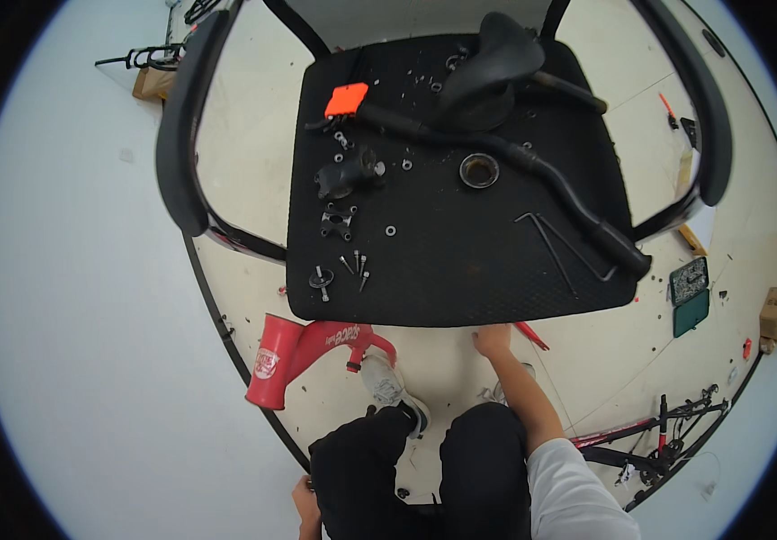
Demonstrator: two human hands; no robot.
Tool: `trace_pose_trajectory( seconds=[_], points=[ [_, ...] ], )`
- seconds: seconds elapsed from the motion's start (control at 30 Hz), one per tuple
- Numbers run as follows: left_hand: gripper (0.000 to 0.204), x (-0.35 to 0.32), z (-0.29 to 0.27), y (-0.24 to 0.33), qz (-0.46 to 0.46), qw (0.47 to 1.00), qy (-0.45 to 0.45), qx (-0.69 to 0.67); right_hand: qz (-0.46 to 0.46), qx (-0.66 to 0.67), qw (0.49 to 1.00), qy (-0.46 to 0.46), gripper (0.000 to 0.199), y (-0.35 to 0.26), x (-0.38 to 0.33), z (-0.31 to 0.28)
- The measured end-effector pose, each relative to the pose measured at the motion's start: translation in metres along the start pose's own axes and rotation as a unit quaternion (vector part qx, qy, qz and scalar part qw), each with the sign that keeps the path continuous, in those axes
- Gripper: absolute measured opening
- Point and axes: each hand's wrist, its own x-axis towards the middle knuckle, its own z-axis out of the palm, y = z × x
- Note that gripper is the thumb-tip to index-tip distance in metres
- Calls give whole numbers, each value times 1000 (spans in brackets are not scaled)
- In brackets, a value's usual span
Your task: The person assembles a bicycle handlebar by inserting it into a red fork clamp, adding spacers and bolts, and tightening the components with an Allen key. The person repeatedly adjusts the handlebar position and secures the stem to the fork.
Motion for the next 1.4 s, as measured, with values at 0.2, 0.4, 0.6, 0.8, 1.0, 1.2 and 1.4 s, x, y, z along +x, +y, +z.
trace_pose_trajectory(
  seconds=[0.2,0.4,0.6,0.8,1.0,1.2,1.4],
  points=[
    [35,-3,27,-41,-27,998,-48,-34,2,201,974,102,59,24,30,45],
    [34,-5,15,-22,-2,998,-54,-27,4,66,997,-38,50,12,5,-9],
    [25,-10,14,10,25,998,-7,-60,-105,158,982,-5,43,-5,-99,-148],
    [23,6,8,64,51,949,-8,-310,-159,191,969,-1,47,-59,-187,-343],
    [20,-12,6,78,66,924,-22,-377,-282,47,938,197,39,-144,-172,-455],
    [21,-21,21,44,68,925,-46,-370,-162,-115,941,273,26,-179,-51,-433],
    [24,-33,21,-2,24,921,-17,-389,-71,-14,953,295,47,-180,-23,-378]
  ],
)
